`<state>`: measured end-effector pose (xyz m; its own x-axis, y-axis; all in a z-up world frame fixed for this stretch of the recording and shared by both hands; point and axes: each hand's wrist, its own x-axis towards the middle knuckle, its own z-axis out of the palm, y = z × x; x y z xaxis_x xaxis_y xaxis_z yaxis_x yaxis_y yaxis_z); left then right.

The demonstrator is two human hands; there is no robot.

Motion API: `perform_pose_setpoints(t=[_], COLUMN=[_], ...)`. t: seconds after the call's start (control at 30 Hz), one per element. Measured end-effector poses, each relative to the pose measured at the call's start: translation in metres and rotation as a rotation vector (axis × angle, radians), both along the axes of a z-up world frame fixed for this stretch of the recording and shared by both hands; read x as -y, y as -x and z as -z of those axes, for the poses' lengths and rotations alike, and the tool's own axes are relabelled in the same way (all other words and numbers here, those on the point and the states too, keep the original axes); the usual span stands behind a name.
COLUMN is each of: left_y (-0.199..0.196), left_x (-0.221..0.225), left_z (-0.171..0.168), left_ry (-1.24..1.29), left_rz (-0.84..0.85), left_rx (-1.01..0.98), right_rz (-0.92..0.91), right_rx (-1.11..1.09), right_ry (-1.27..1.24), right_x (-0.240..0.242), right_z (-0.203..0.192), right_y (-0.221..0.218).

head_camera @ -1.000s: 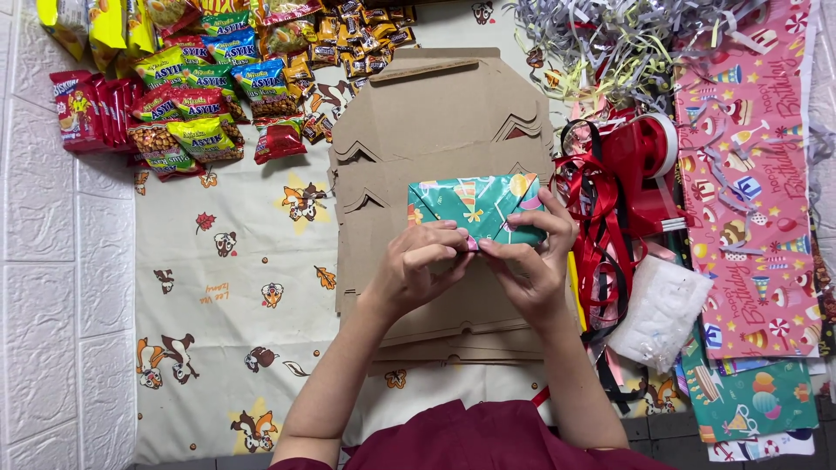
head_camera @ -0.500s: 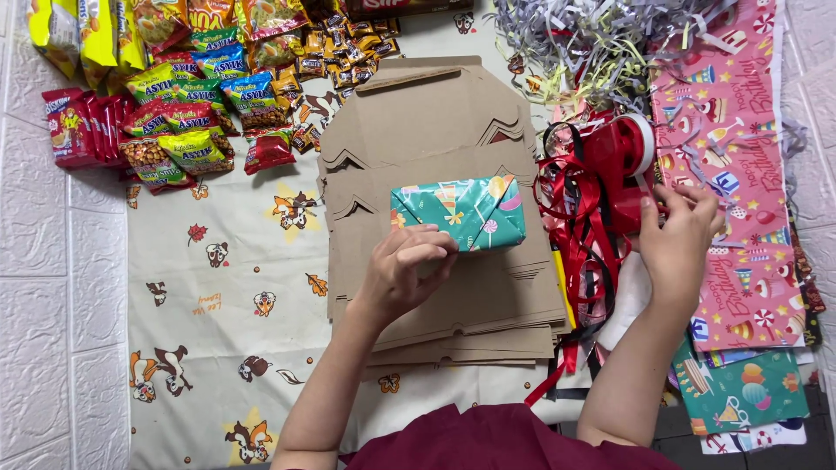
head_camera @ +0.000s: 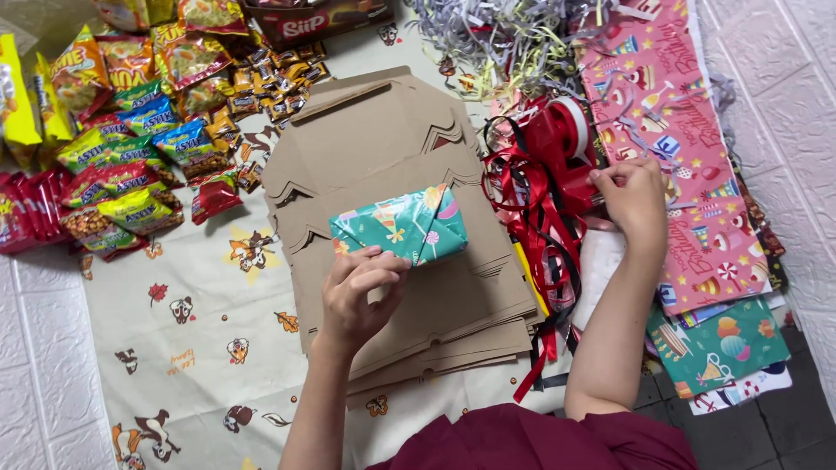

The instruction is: Folding a small piece of patterned paper into a gift box or pouch

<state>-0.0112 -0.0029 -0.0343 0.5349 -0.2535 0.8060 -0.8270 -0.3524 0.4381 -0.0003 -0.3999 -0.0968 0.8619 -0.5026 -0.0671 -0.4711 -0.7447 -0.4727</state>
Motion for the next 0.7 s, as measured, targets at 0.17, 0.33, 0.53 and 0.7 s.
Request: perform_pose_setpoints(t=[0.17,0.33,0.53,0.7], left_y=[0.001,0.003,0.002,0.001], left_x=[0.001,0.0,0.0,0.001], left_z=[0.002,0.0,-0.002,-0.005], left_ry=[-0.004,-0.007,-0.018,-0.022], left_rz=[-0.007,-0.012,-0.019,-0.026], left_rx=[0.002,-0.015,-0.033,-0.036], right_rz=[0.017,-0.011,0.041,0.034], right_rx=[0.122,0.204,-0.028,-0.168], right_ry=[-0.108,-0.13,-0.118,-0.131], right_x=[0.006,-0.004,0.006,0.006], right_z=[0.002,-0.023,-0.018,-0.011], right_y=[-0.006,0.006,0.043,0.041])
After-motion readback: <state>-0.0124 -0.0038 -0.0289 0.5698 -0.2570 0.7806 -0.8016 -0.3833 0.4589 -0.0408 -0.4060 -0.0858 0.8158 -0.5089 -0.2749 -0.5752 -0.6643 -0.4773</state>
